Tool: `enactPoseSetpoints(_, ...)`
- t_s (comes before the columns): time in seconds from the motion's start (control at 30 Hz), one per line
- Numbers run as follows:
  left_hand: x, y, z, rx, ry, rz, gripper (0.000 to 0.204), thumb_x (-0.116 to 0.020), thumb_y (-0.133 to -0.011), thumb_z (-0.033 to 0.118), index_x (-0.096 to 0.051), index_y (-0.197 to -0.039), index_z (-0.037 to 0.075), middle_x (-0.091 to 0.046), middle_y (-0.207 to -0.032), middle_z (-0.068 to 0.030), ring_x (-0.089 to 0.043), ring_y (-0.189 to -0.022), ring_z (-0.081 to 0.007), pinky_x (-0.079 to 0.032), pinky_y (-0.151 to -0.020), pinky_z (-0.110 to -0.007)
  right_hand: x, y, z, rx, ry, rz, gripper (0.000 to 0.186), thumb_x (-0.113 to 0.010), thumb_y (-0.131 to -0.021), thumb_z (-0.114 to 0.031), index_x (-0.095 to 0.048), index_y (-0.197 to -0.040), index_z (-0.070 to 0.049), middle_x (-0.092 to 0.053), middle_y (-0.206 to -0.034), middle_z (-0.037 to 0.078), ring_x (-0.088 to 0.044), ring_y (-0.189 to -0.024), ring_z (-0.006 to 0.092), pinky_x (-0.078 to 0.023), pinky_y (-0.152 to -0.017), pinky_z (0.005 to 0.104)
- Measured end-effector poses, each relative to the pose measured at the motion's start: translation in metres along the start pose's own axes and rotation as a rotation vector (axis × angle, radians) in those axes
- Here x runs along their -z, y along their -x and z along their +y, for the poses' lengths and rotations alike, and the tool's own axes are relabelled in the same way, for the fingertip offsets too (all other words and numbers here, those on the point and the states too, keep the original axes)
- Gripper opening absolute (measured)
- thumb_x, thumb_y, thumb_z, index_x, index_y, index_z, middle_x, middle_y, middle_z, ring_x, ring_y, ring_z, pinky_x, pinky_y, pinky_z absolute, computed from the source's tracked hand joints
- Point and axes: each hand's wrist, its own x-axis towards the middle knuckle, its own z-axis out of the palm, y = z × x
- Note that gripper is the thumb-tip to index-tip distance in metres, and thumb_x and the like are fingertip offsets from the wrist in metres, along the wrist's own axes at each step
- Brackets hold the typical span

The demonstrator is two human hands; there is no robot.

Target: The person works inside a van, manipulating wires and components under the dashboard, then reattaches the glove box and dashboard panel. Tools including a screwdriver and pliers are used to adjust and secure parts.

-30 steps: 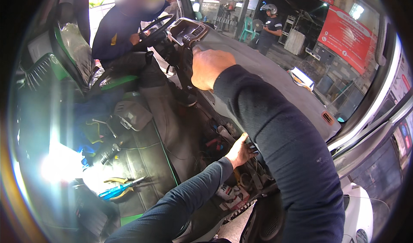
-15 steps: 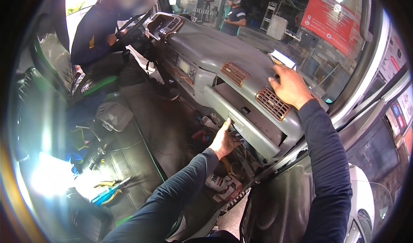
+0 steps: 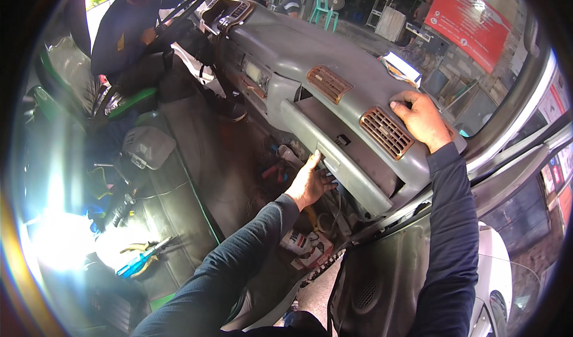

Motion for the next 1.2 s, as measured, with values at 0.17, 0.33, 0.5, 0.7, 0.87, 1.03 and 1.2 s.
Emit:
enactPoseSetpoints(0.17,-0.004,0.001,0.004,0.002,0.006,-0.036,0.108,-0.081,-0.091,0.066,-0.023,-0.173,0.027,-0.019,-0.177,-0.0277,-0.022,-0.161,-0.0541,-0.016,-0.129,-0.071,-0.002,-0.009,-0.003,-0.068,0.05,0.004,0.03,-0.072,-0.102,-0.022,-0.077,-0.114,0.005,-0.08,-0.102,0.02,-0.074,-0.095,0.0275,-0.056,-0.092,0.0404)
enactPoseSetpoints(0.33,-0.015,0.003,0.004,-0.017,-0.018,0.051,0.111,-0.081,-0.091,0.065,-0.019,-0.174,0.026,-0.015,-0.179,-0.0272,-0.018,-0.162,-0.0561,-0.016,-0.128,-0.073,-0.003,-0.011,-0.005,-0.084,0.113,0.023,0.032,-0.072,-0.102,-0.025,-0.077,-0.113,0.004,-0.079,-0.102,0.022,-0.074,-0.095,0.031,-0.055,-0.092,0.0422)
enactPoseSetpoints(0.5,-0.019,0.006,0.005,-0.034,-0.059,0.067,0.12,-0.083,-0.09,0.067,-0.011,-0.176,0.024,-0.014,-0.178,-0.0301,-0.019,-0.161,-0.0576,-0.018,-0.128,-0.073,-0.007,-0.011,-0.004,-0.055,0.151,0.042,0.032,-0.071,-0.102,-0.025,-0.075,-0.114,0.004,-0.078,-0.103,0.022,-0.074,-0.096,0.0311,-0.055,-0.094,0.042)
enactPoseSetpoints(0.7,-0.015,0.003,0.007,-0.022,-0.045,0.068,0.125,-0.083,-0.089,0.067,-0.005,-0.177,0.024,-0.012,-0.178,-0.0321,-0.021,-0.161,-0.0576,-0.019,-0.128,-0.074,-0.008,-0.013,-0.001,-0.039,0.159,0.058,0.03,-0.071,-0.102,-0.024,-0.075,-0.111,0.004,-0.078,-0.103,0.022,-0.073,-0.095,0.0304,-0.055,-0.093,0.0417)
enactPoseSetpoints(0.87,0.001,-0.003,0.009,-0.008,-0.098,0.016,0.12,-0.082,-0.089,0.068,-0.014,-0.177,0.023,-0.01,-0.18,-0.0287,-0.018,-0.163,-0.0556,-0.019,-0.128,-0.073,-0.008,-0.014,0.003,-0.016,0.137,0.04,0.031,-0.071,-0.103,-0.025,-0.074,-0.112,0.005,-0.078,-0.104,0.021,-0.072,-0.096,0.0296,-0.054,-0.094,0.0418)
enactPoseSetpoints(1.03,0.006,-0.004,0.01,-0.067,-0.074,0.002,0.117,-0.084,-0.091,0.061,-0.015,-0.176,0.022,-0.009,-0.181,-0.0246,-0.018,-0.161,-0.0594,-0.02,-0.127,-0.075,-0.007,-0.014,0.003,-0.052,0.108,0.027,0.031,-0.071,-0.103,-0.025,-0.074,-0.112,0.005,-0.077,-0.107,0.021,-0.072,-0.1,0.0304,-0.053,-0.097,0.0424)
enactPoseSetpoints(1.2,0.001,0.001,0.013,-0.108,0.056,0.042,0.1,-0.085,-0.093,0.05,-0.028,-0.17,0.021,-0.014,-0.181,-0.0193,-0.021,-0.159,-0.0618,-0.023,-0.118,-0.085,-0.007,-0.014,0.005,0.02,0.121,0.057,0.032,-0.072,-0.101,-0.025,-0.073,-0.109,0.006,-0.075,-0.105,0.024,-0.072,-0.1,0.0358,-0.053,-0.094,0.0431)
